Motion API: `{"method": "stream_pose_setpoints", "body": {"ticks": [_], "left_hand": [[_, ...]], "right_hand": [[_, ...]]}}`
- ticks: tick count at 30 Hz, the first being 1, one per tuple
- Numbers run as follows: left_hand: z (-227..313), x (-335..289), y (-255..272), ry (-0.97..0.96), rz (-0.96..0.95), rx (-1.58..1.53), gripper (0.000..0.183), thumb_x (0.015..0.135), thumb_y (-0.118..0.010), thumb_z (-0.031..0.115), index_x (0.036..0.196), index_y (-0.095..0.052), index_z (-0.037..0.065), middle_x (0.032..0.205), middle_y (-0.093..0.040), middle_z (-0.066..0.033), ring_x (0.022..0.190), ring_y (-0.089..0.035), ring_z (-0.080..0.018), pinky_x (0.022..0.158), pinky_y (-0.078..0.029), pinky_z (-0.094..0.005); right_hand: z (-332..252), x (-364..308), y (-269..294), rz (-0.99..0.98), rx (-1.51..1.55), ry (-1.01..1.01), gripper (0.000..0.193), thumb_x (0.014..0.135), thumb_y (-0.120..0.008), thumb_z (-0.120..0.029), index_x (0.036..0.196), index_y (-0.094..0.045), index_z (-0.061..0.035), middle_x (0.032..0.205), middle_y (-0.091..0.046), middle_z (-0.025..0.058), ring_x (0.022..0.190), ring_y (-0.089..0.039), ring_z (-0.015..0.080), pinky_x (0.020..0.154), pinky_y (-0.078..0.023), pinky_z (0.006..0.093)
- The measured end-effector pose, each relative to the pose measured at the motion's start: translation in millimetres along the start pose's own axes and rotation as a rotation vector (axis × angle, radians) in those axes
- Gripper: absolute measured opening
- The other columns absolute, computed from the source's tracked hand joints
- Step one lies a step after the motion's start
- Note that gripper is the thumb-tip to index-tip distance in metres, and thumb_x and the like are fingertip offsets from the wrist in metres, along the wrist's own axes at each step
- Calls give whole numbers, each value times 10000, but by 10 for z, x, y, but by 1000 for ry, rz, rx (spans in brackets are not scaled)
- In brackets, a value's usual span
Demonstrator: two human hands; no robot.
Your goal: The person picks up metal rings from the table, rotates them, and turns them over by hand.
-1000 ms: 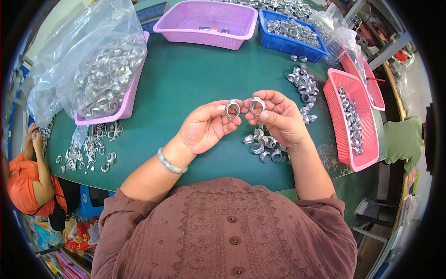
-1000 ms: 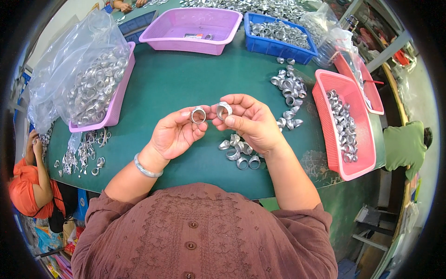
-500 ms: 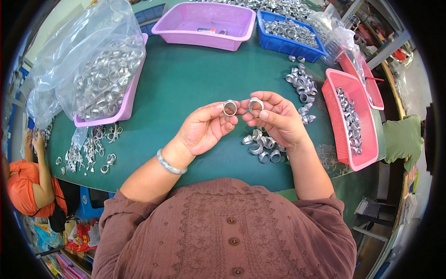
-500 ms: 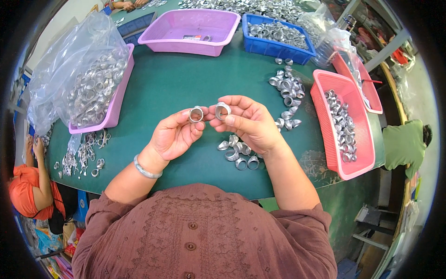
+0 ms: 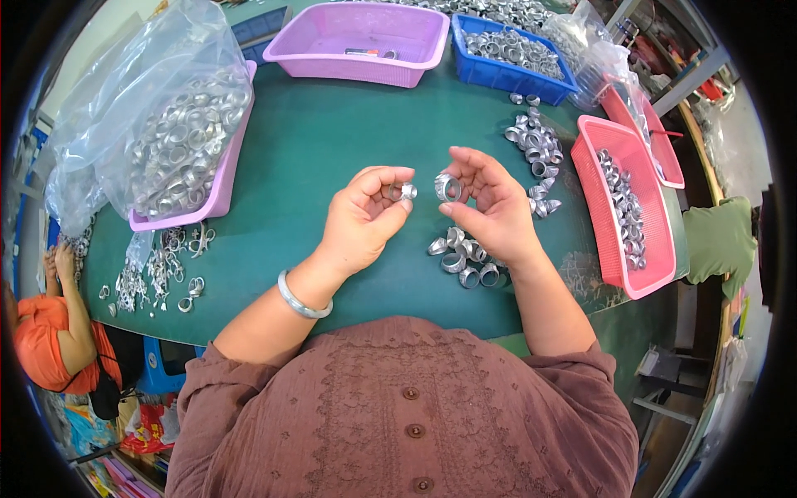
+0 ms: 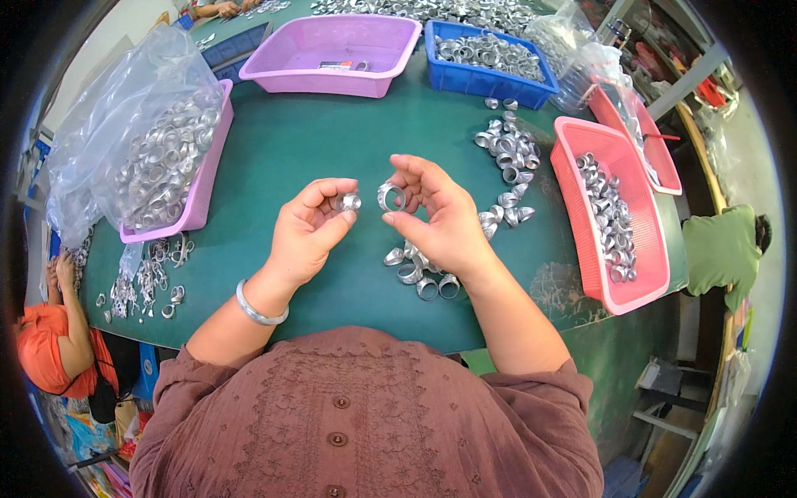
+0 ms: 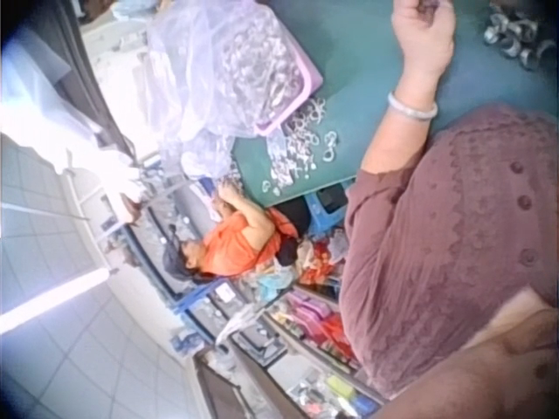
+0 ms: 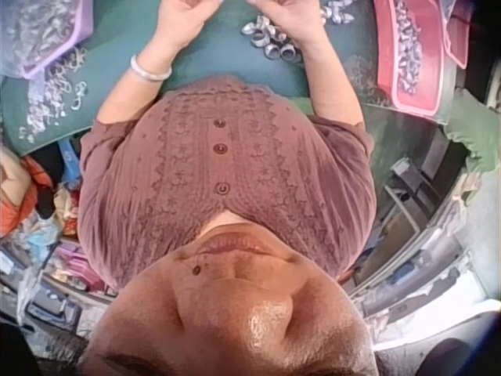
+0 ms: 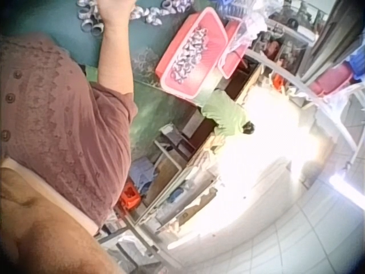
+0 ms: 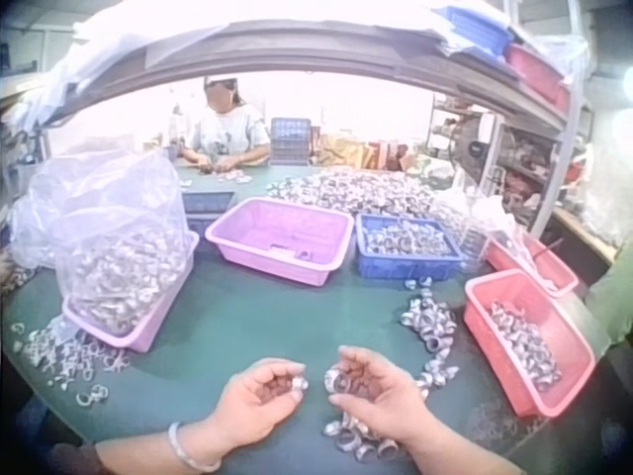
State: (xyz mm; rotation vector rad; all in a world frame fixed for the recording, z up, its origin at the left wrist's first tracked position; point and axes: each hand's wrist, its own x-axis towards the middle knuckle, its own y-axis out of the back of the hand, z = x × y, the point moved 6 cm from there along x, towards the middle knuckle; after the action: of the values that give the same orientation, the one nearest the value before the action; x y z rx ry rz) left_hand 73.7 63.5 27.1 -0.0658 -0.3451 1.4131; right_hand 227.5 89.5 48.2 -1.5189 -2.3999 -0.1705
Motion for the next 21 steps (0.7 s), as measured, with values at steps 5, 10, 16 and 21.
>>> {"method": "stream_pose_setpoints", "body": {"ticks": [5, 10, 16, 21], "left_hand": [[58, -32, -41, -93, 26, 92, 552, 760, -557, -82, 1273, -393, 38, 988, -492, -40, 876, -488, -80, 749, -432, -208], [120, -43, -56, -147, 6, 390, 651, 727, -588, -69, 1318, -347, 62, 974, -497, -44, 806, -495, -79, 684, -436, -199], [127, -42, -50, -162, 2, 471, 638, 719, -588, -86, 1302, -373, 58, 936, -501, -34, 807, -502, -77, 680, -442, -198], [-41, -30, -64, 234, -15, -47, 431, 785, -526, -35, 1208, -456, 5, 984, -538, -65, 847, -555, -124, 747, -488, -243]], "right_hand": [[-38, -9, -8, 16, -252, 102, 646, 683, -648, 59, 1263, -376, -27, 941, -560, 50, 772, -496, 93, 665, -422, 223], [-57, -19, -5, 10, -313, 99, 652, 670, -658, 49, 1256, -381, -25, 927, -573, 49, 752, -500, 96, 657, -420, 221], [-29, -7, -48, 4, -282, 104, 569, 670, -664, 34, 1184, -427, -18, 922, -576, 56, 745, -502, 103, 648, -420, 225], [-140, 7, -128, -87, -427, 187, 280, 677, -673, 1, 936, -569, -20, 900, -582, 62, 749, -540, 133, 629, -438, 246]]}}
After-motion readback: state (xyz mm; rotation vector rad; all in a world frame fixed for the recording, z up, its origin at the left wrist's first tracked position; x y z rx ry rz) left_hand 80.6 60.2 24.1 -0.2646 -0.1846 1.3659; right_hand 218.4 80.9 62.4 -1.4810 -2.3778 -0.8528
